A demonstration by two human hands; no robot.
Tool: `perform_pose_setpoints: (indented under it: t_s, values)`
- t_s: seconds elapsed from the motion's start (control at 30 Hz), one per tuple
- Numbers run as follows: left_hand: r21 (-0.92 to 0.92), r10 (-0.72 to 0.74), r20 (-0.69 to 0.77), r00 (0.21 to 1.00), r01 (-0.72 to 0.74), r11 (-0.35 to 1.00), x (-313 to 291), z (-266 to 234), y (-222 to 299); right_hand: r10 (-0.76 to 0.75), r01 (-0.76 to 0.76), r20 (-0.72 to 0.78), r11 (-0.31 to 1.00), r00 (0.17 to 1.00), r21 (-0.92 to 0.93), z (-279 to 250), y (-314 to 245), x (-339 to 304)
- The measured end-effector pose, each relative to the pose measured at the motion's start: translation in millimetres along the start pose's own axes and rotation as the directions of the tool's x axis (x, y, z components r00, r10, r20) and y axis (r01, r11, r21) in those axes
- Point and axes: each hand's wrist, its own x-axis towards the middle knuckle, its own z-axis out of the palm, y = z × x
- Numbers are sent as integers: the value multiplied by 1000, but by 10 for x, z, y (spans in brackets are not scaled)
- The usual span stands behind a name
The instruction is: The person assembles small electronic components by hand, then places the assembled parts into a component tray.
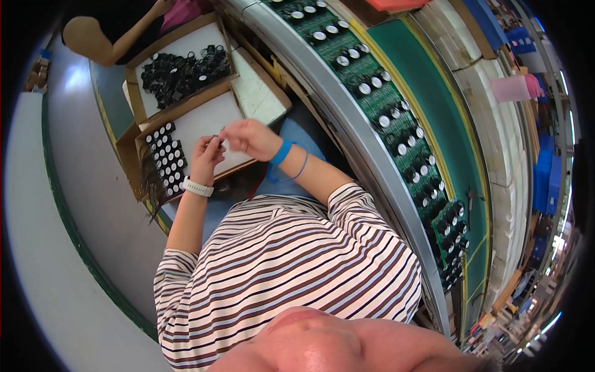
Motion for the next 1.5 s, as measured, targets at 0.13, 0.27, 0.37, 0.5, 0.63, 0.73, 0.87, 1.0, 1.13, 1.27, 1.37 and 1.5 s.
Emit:
perform_pose_setpoints:
  t_s: [0.13,0.27,0.37,0.5,0.63,0.73,0.87,1.0,1.13,1.27,1.37,1.5]
  values:
    - [-74,-26,61,998,30,997,-37,106,7,-127,88,-188,975,974,-204,-201,-12,135]
    - [-178,-84,112,990,103,979,-32,93,53,-627,312,91,251,774,-916,-216,76,136]
    - [-246,-97,63,993,109,963,-11,32,141,-538,247,391,-322,747,-914,-172,84,118]
    - [-185,-73,6,997,73,980,59,17,191,-307,317,375,-222,875,-922,-87,78,38]
    - [-57,25,20,1000,-23,998,71,71,-1,-15,197,198,196,980,-961,-3,-29,71]
    - [-5,82,88,993,-81,997,71,96,21,129,-66,51,761,990,-645,-67,-35,102]
    - [36,121,124,985,-127,991,30,126,61,395,-389,106,918,913,-74,-218,-39,123]
    - [110,67,102,993,-78,991,21,94,54,325,-324,-59,877,944,-356,-160,-91,81]
    - [5,6,35,999,-6,1000,102,14,-11,96,-38,35,661,995,-749,-151,15,44]
    - [-2,-28,4,1000,28,1000,102,22,12,-253,270,244,71,936,-960,-106,75,-16]
    - [-2,-78,-17,997,78,997,119,33,13,-318,252,231,23,919,-968,-97,116,-19]
    - [-69,-114,17,993,115,991,122,15,5,-227,81,-9,385,974,-919,-142,114,0]
